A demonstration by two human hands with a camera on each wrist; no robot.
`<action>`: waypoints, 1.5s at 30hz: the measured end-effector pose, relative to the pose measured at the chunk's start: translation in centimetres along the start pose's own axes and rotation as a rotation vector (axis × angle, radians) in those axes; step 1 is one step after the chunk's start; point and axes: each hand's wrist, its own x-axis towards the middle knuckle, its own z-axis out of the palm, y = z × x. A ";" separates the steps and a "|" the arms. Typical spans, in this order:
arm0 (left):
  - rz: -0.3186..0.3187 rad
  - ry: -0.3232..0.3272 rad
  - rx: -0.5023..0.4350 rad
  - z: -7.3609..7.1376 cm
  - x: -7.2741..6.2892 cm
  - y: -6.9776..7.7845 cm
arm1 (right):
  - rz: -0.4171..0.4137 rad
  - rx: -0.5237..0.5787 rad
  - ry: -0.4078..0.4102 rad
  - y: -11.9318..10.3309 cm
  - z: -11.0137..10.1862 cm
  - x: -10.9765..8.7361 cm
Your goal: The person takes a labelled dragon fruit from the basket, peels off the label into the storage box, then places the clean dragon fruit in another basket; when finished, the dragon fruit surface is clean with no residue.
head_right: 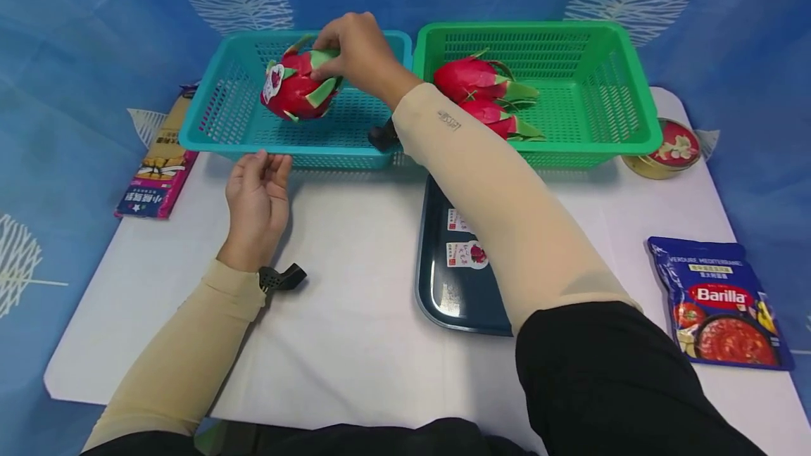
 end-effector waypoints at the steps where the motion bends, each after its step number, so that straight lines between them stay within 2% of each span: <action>1: -0.001 0.000 -0.002 0.0 0.0 0.0 | -0.013 0.006 0.015 -0.3 -0.3 -0.2; 5: -0.005 -0.004 -0.009 0.1 0.1 -0.1 | -0.088 0.020 0.055 -1.8 -2.0 -1.8; 9: -0.016 0.001 -0.019 0.1 0.3 0.0 | -0.167 0.053 0.088 -3.2 -3.4 -4.1; 13: -0.013 0.005 -0.002 -0.1 0.4 0.1 | -0.235 0.066 0.109 -4.1 -3.9 -6.6; 18: 0.018 -0.022 0.035 -0.6 0.4 0.4 | -0.310 0.090 0.145 -4.4 -4.0 -9.4; 25: -0.078 0.048 0.230 -1.0 -0.1 1.2 | -0.396 0.210 0.111 -4.2 -3.6 -12.8; 27: -0.059 0.046 0.287 -1.1 -0.1 1.3 | -0.399 0.260 0.092 -4.3 -3.2 -13.6; 29: -0.026 0.025 0.282 -1.1 0.1 1.3 | -0.394 0.309 0.070 -4.4 -2.9 -14.5; 32: 0.002 -0.032 0.172 -0.9 0.4 1.2 | -0.352 0.343 0.023 -4.3 -2.2 -15.9; 35: -0.006 -0.061 0.046 -0.4 0.6 0.9 | -0.328 0.329 -0.027 -3.8 -1.5 -17.1; 45: 0.002 -0.012 0.008 0.1 0.9 0.4 | -0.223 0.241 -0.122 -1.1 0.9 -19.6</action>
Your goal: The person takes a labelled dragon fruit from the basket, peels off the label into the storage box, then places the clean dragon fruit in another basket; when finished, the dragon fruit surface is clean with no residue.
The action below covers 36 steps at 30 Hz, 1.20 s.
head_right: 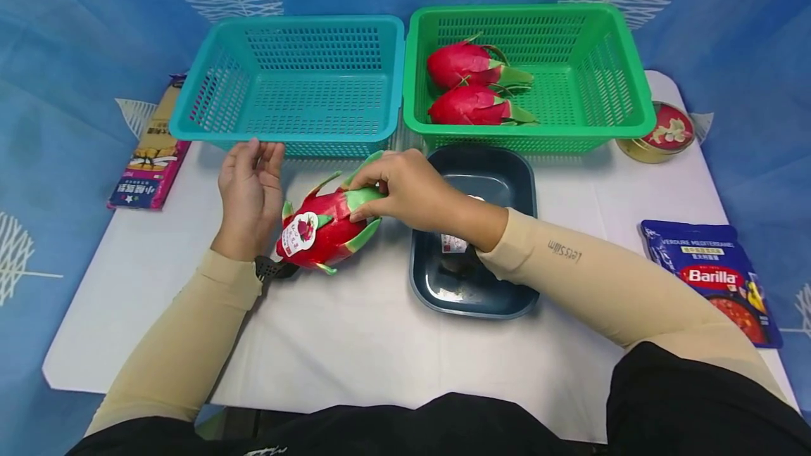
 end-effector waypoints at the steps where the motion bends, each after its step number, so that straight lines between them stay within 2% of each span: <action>1: -0.002 0.000 -0.002 0.0 0.0 0.0 | -0.001 -0.011 0.000 0.2 0.1 -0.1; 8: -0.018 -0.015 -0.020 -0.4 0.0 0.4 | -0.015 -0.016 0.013 1.2 0.3 -0.3; 13: -0.039 -0.021 -0.012 -0.7 0.1 0.6 | 0.024 -0.022 -0.031 1.3 0.4 -0.4; 20: -0.060 -0.022 0.018 -1.0 0.3 1.0 | 0.044 -0.188 -0.146 1.2 0.6 -0.6; 25: -0.080 -0.051 0.047 -1.1 0.4 1.2 | 0.037 -0.245 -0.153 1.2 0.8 -0.8; 27: -0.129 -0.090 0.066 -1.2 0.3 1.3 | 0.037 -0.260 -0.152 1.2 0.8 -0.8; 29: -0.222 -0.171 0.132 -1.3 0.1 1.3 | 0.040 -0.269 -0.157 1.2 0.8 -0.8; 30: -0.270 -0.234 0.196 -1.3 -0.1 1.4 | 0.045 -0.273 -0.161 1.2 0.8 -0.7; 32: -0.342 -0.415 0.385 -1.5 -0.3 1.5 | 0.061 -0.280 -0.172 1.2 0.7 -0.7; 33: -0.352 -0.531 0.485 -1.5 -0.4 1.6 | 0.072 -0.282 -0.177 1.2 0.7 -0.7; 34: -0.336 -0.654 0.587 -1.6 -0.4 1.7 | 0.082 -0.285 -0.182 1.2 0.6 -0.7; 36: -0.271 -0.874 0.717 -1.9 -0.5 2.0 | 0.103 -0.291 -0.194 1.1 0.5 -0.7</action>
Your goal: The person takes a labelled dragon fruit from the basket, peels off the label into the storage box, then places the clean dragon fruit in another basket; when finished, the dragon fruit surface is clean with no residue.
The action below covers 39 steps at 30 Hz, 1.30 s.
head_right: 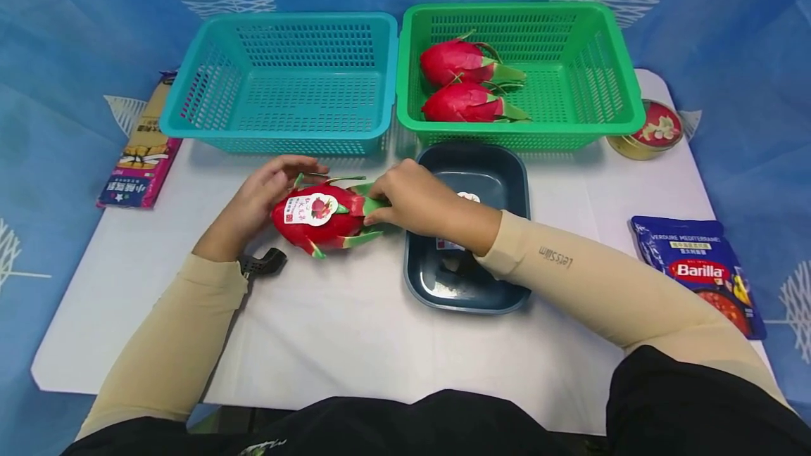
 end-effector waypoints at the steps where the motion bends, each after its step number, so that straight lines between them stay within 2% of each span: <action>1: 0.036 -0.071 0.055 -0.2 -0.3 0.0 | 0.005 0.000 -0.006 0.0 0.0 0.0; 3: 0.087 -0.174 0.076 -0.4 -0.9 0.1 | 0.008 -0.007 -0.018 0.0 0.0 0.1; 5: 0.089 -0.219 0.070 -0.4 -1.5 0.3 | 0.004 -0.016 -0.030 -0.1 -0.2 0.2; 7: 0.074 -0.216 0.089 -0.2 -2.0 0.5 | -0.001 -0.020 -0.034 -0.3 -0.5 0.2; 11: 0.024 -0.163 0.176 0.5 -2.5 0.8 | -0.036 -0.004 -0.005 -1.1 -1.5 0.3; 15: -0.013 -0.130 0.184 0.9 -2.6 1.0 | -0.096 0.048 0.038 -2.0 -2.2 0.7; 23: 0.002 -0.133 0.166 1.0 -2.8 0.8 | -0.092 0.089 0.034 -3.3 -1.1 1.9; 28: 0.020 -0.133 0.194 1.2 -2.8 0.5 | -0.073 0.165 0.101 -3.6 -0.6 2.0; 30: 0.028 -0.135 0.195 1.2 -2.8 0.5 | -0.102 0.203 0.130 -3.7 -0.5 1.8; 35: 0.060 -0.146 0.191 1.3 -2.7 0.4 | -0.313 0.296 0.200 -4.9 -1.9 0.2; 36: 0.063 -0.147 0.196 1.3 -2.7 0.4 | -0.329 0.315 0.211 -5.1 -2.6 -0.4; 37: 0.062 -0.144 0.201 1.3 -2.7 0.5 | -0.324 0.336 0.224 -5.2 -3.4 -1.1; 38: 0.057 -0.140 0.206 1.4 -2.6 0.5 | -0.283 0.358 0.240 -5.1 -4.2 -1.8; 39: 0.053 -0.134 0.213 1.4 -2.6 0.6 | -0.207 0.377 0.259 -4.8 -4.9 -2.5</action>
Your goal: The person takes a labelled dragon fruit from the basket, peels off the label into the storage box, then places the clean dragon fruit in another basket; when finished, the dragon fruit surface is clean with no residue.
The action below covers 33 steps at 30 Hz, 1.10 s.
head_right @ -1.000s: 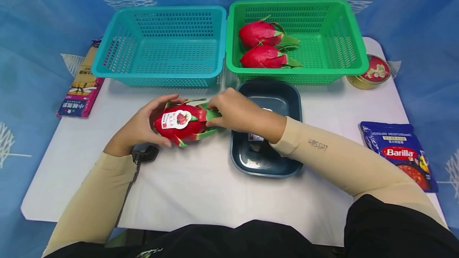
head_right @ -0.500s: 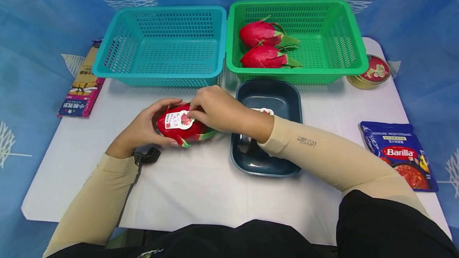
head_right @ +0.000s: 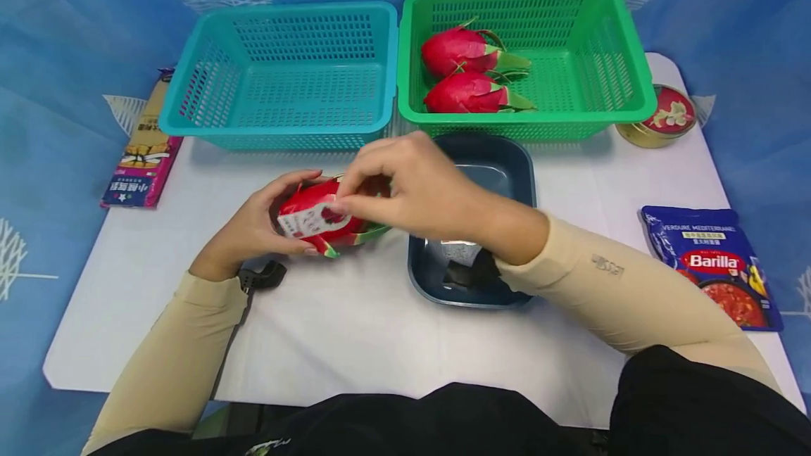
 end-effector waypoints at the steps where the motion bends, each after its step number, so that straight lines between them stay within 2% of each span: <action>1: -0.004 0.004 0.008 0.0 0.0 0.1 | 0.090 0.007 0.039 0.0 -1.0 -0.6; 5: -0.029 0.017 0.026 0.2 0.0 0.3 | 0.493 -0.032 0.137 1.0 -4.3 -3.5; 7: -0.038 0.019 0.029 0.2 0.0 0.4 | 0.615 -0.083 0.113 1.9 -5.3 -5.2; 9: -0.043 0.018 0.028 0.2 0.1 0.5 | 0.680 -0.138 0.047 2.4 -5.9 -6.9; 13: -0.042 0.019 0.032 0.2 0.3 0.6 | 0.699 -0.142 -0.122 3.2 -5.7 -9.1; 16: -0.040 0.021 0.031 0.3 0.3 0.6 | 0.680 -0.124 -0.248 3.6 -4.9 -9.7; 19: -0.037 0.020 0.030 0.4 0.4 0.6 | 0.703 -0.159 -0.331 3.7 -4.0 -10.0; 23: -0.033 0.019 0.040 0.4 0.4 0.6 | 0.746 -0.270 -0.380 3.6 -3.1 -10.1; 29: -0.025 0.013 0.027 0.4 0.3 0.6 | 0.739 -0.449 -0.424 3.4 -2.0 -10.2; 33: -0.025 0.010 0.023 0.4 0.2 0.6 | 0.731 -0.530 -0.398 3.1 -1.5 -10.2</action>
